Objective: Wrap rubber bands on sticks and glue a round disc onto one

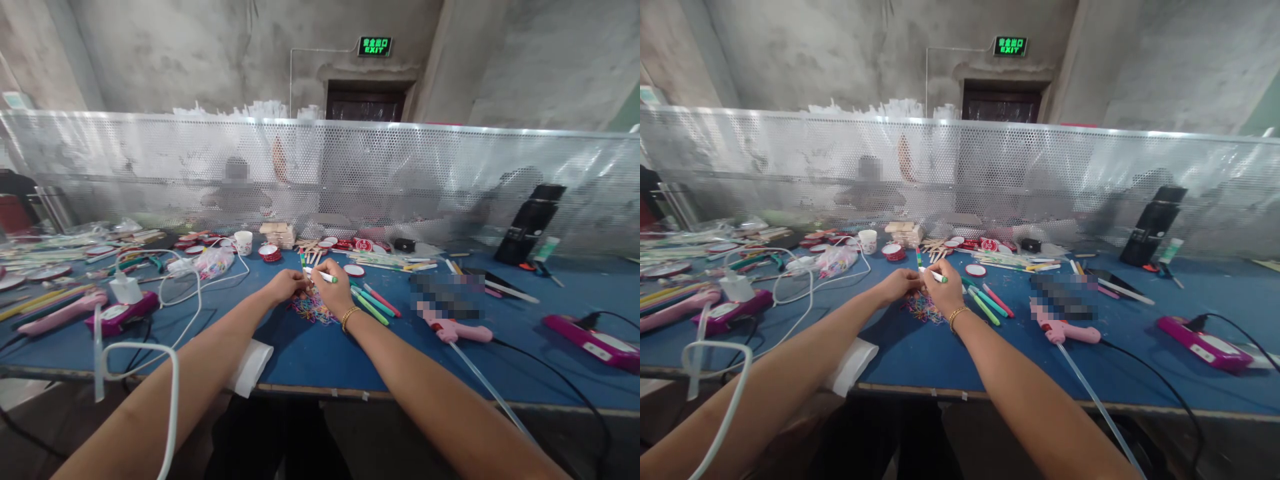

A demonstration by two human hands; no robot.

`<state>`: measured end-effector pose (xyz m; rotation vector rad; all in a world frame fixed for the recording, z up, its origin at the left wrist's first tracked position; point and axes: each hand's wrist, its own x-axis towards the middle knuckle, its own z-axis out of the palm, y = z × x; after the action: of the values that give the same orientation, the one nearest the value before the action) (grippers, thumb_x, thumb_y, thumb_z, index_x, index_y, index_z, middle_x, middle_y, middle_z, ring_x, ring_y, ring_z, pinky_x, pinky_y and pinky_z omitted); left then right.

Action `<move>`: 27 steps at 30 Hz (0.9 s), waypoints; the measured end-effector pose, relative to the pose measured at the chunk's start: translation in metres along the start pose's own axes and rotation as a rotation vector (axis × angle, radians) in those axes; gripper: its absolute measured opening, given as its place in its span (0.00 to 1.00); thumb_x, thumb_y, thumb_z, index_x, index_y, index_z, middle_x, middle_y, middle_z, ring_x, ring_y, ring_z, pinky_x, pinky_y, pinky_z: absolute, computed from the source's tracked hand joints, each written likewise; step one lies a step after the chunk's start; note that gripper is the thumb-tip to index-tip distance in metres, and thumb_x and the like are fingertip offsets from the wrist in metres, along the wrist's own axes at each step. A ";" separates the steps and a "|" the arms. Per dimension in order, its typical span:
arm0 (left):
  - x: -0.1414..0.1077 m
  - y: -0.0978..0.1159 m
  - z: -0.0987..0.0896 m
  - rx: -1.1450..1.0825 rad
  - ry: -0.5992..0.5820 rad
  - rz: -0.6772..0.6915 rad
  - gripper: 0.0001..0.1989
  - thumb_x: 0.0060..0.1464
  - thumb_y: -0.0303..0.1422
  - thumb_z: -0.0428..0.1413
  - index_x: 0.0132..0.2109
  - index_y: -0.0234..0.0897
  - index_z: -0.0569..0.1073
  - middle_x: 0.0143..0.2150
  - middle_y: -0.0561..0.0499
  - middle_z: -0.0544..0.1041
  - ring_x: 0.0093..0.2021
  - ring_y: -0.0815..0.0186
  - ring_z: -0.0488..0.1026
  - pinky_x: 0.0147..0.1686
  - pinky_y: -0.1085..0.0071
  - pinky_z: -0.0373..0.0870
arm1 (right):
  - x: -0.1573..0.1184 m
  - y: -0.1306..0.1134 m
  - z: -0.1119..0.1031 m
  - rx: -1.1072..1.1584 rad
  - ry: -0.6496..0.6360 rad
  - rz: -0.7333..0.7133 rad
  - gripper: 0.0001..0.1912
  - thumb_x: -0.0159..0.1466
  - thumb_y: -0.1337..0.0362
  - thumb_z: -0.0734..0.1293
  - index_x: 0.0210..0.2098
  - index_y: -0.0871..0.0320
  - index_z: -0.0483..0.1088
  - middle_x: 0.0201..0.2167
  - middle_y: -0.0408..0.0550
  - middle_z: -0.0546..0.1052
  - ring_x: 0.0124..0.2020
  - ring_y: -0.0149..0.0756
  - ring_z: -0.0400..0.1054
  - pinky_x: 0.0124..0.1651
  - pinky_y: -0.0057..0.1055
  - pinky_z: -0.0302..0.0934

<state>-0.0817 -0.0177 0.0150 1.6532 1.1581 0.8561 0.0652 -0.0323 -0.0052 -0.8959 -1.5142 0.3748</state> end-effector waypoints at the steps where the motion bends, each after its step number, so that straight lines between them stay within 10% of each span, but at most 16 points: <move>1: 0.000 0.000 0.000 -0.002 0.000 -0.002 0.16 0.42 0.42 0.63 0.28 0.31 0.73 0.27 0.47 0.79 0.20 0.72 0.69 0.19 0.77 0.56 | 0.000 0.001 0.000 0.001 -0.002 0.003 0.06 0.58 0.61 0.62 0.26 0.56 0.65 0.24 0.40 0.71 0.27 0.33 0.65 0.32 0.28 0.57; 27: 0.000 -0.001 -0.001 0.014 -0.011 0.012 0.19 0.41 0.45 0.63 0.27 0.32 0.72 0.27 0.47 0.78 0.20 0.72 0.69 0.18 0.77 0.54 | 0.000 -0.003 -0.001 0.023 0.006 0.044 0.07 0.58 0.59 0.63 0.26 0.55 0.64 0.22 0.40 0.71 0.25 0.32 0.64 0.30 0.28 0.57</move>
<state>-0.0824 -0.0177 0.0146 1.6761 1.1502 0.8465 0.0653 -0.0349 -0.0027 -0.9126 -1.4837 0.4203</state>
